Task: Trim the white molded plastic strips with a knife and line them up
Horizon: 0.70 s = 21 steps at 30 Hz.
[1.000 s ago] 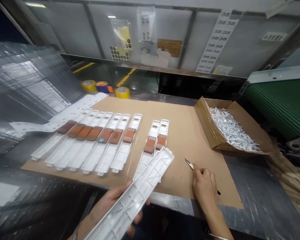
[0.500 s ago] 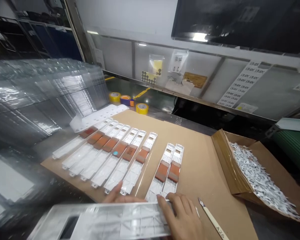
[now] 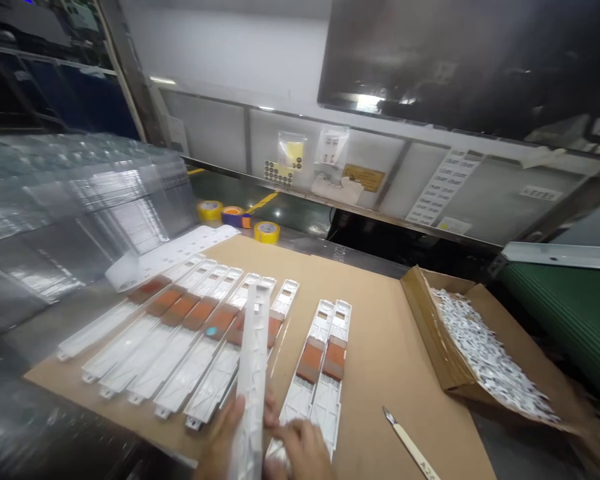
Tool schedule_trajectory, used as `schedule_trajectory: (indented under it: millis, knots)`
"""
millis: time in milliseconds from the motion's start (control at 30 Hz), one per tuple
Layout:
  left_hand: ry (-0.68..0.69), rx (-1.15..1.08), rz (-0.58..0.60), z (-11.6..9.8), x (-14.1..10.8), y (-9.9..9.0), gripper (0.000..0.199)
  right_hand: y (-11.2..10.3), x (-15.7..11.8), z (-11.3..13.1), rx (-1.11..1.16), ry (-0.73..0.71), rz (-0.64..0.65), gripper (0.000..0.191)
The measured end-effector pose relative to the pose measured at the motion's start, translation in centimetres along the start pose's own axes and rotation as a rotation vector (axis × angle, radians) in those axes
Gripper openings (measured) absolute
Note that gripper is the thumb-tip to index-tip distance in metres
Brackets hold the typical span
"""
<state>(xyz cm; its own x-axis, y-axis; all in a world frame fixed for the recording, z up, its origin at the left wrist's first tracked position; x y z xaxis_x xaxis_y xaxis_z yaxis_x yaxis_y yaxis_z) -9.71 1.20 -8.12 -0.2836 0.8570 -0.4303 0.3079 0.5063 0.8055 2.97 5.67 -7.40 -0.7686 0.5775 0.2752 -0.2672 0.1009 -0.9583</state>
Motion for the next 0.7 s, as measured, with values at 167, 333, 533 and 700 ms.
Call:
schedule_trajectory:
  millis: [167, 333, 533, 700]
  knots:
    - [-0.176, -0.069, -0.024, 0.5, 2.8, 1.8, 0.039, -0.9, 6.5, -5.6, -0.222, 0.252, 0.255, 0.059]
    - [-0.239, -0.098, 0.024, 4.2, 4.7, 2.5, 0.046, 0.3, 10.1, -8.1, -0.25, 0.117, 0.442, 0.064]
    - [-0.22, -0.179, 0.011, 6.0, 5.0, 2.0, 0.047, 0.2, 11.3, -8.4, -0.244, 0.045, 0.576, 0.052]
    - [-0.305, -0.211, 0.004, 6.8, 5.0, 1.6, 0.047, -0.3, 12.2, -9.3, -0.119, 0.016, 0.661, 0.057]
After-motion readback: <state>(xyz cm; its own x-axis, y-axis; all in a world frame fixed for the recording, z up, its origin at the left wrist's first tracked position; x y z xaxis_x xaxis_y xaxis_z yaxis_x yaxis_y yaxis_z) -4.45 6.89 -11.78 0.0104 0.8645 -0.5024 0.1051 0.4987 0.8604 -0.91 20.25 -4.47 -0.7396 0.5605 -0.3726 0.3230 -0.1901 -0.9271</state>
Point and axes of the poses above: each hand's wrist, its own x-axis towards the middle knuckle, its own y-axis out of the palm, z = x × y, the point moved 4 cm from there along x, towards the middle knuckle, and after that the axes turned 15 degrees about -x, right-handed, at the moved point
